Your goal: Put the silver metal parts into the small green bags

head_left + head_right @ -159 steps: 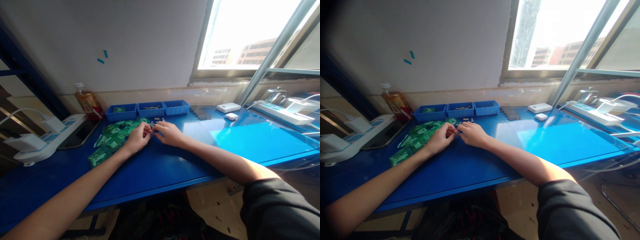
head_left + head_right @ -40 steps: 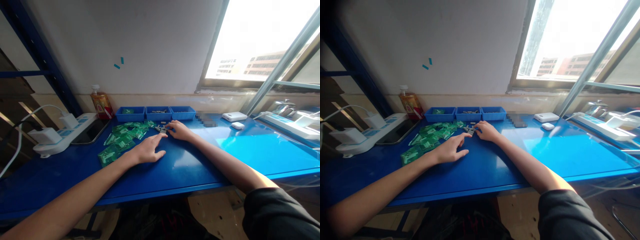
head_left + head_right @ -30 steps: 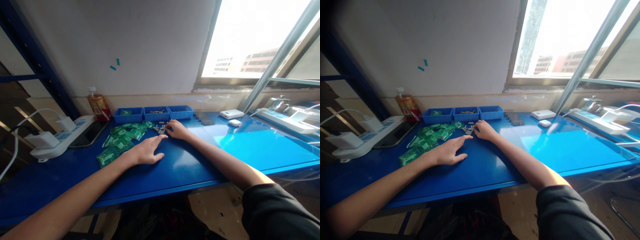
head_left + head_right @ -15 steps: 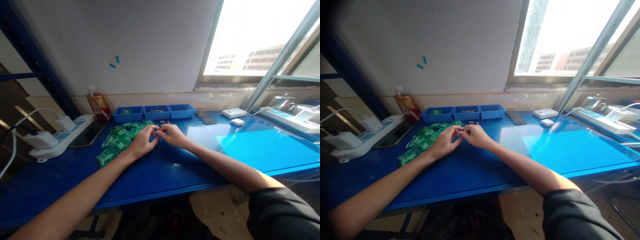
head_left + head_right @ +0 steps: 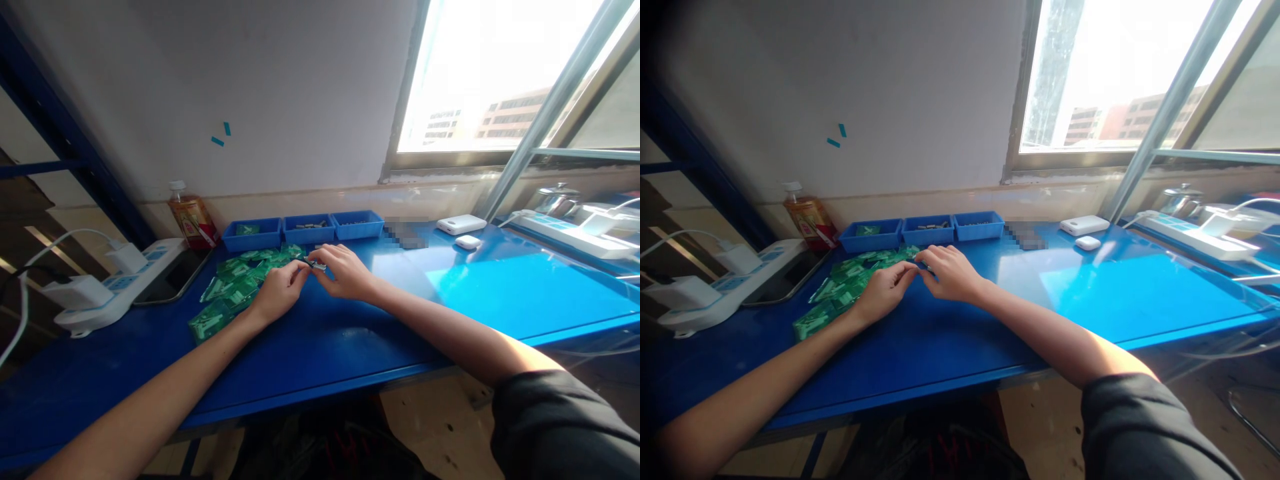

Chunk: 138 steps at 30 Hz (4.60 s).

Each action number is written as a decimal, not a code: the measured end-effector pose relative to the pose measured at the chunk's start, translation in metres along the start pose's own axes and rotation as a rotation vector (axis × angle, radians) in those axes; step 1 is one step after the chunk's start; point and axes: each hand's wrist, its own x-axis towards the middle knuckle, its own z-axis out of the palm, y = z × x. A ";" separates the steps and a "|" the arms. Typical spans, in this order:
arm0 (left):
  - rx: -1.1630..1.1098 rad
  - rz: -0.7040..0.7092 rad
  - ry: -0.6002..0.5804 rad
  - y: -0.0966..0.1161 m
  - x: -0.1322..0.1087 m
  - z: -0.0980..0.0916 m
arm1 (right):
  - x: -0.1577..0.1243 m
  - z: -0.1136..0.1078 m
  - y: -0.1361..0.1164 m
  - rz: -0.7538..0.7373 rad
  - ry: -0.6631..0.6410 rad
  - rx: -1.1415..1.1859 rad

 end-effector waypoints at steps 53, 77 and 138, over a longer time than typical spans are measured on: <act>0.478 0.100 -0.192 -0.038 0.044 0.009 | 0.001 -0.062 0.048 0.519 0.271 -0.200; 0.329 0.012 -0.194 -0.018 0.025 -0.022 | -0.011 0.011 0.012 0.079 -0.128 0.029; -0.134 0.078 -0.095 0.007 0.019 -0.013 | -0.008 -0.004 0.007 0.071 -0.004 0.126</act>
